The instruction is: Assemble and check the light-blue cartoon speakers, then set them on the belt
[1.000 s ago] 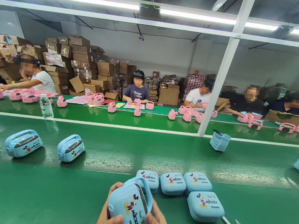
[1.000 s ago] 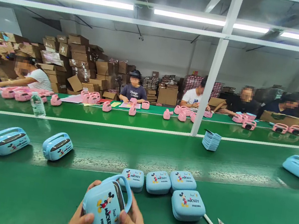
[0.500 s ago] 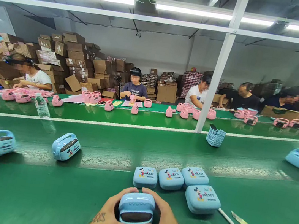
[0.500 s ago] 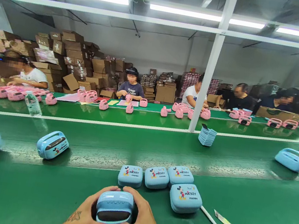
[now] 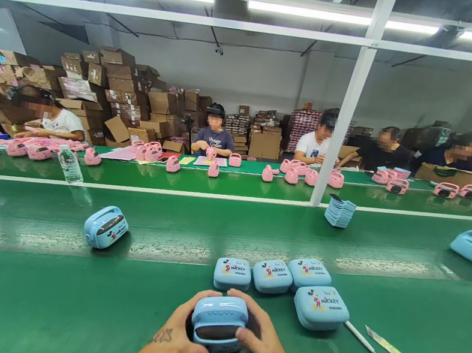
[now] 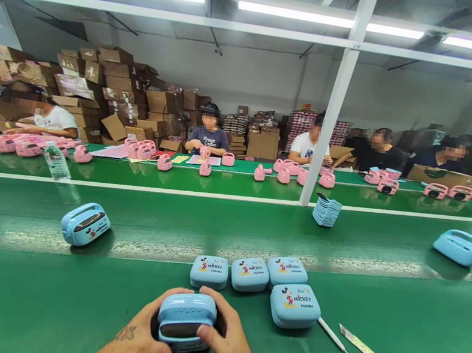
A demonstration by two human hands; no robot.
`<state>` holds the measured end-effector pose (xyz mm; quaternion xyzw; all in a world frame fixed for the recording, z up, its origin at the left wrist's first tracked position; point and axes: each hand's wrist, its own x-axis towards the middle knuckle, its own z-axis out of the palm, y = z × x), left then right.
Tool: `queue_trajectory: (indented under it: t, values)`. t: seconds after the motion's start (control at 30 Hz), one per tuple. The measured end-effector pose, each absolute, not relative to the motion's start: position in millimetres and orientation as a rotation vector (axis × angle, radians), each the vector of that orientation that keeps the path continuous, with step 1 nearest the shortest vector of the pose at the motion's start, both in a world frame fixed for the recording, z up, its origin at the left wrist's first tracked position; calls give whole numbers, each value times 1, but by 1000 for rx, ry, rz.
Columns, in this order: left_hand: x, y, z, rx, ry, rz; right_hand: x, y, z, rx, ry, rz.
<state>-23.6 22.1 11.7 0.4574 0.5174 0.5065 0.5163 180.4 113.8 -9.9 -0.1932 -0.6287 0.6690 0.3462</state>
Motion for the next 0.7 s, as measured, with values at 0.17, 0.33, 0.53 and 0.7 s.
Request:
queue_trajectory:
  t: [0.17,0.33,0.53,0.7]
  values:
    - [2,20,9,1192,1487,1276,174,101,-14,-744,-1388,1563]
    - [28,17,-4,1237,1593,1287,171,100,-19,-887,-1301,1435]
    - [24,15,-12,1340,1642,1201,174,103,-24,-892,-1345,1427]
    - [33,14,-15,1251,1652,1365,169,92,-25,-1076,-1287,1292]
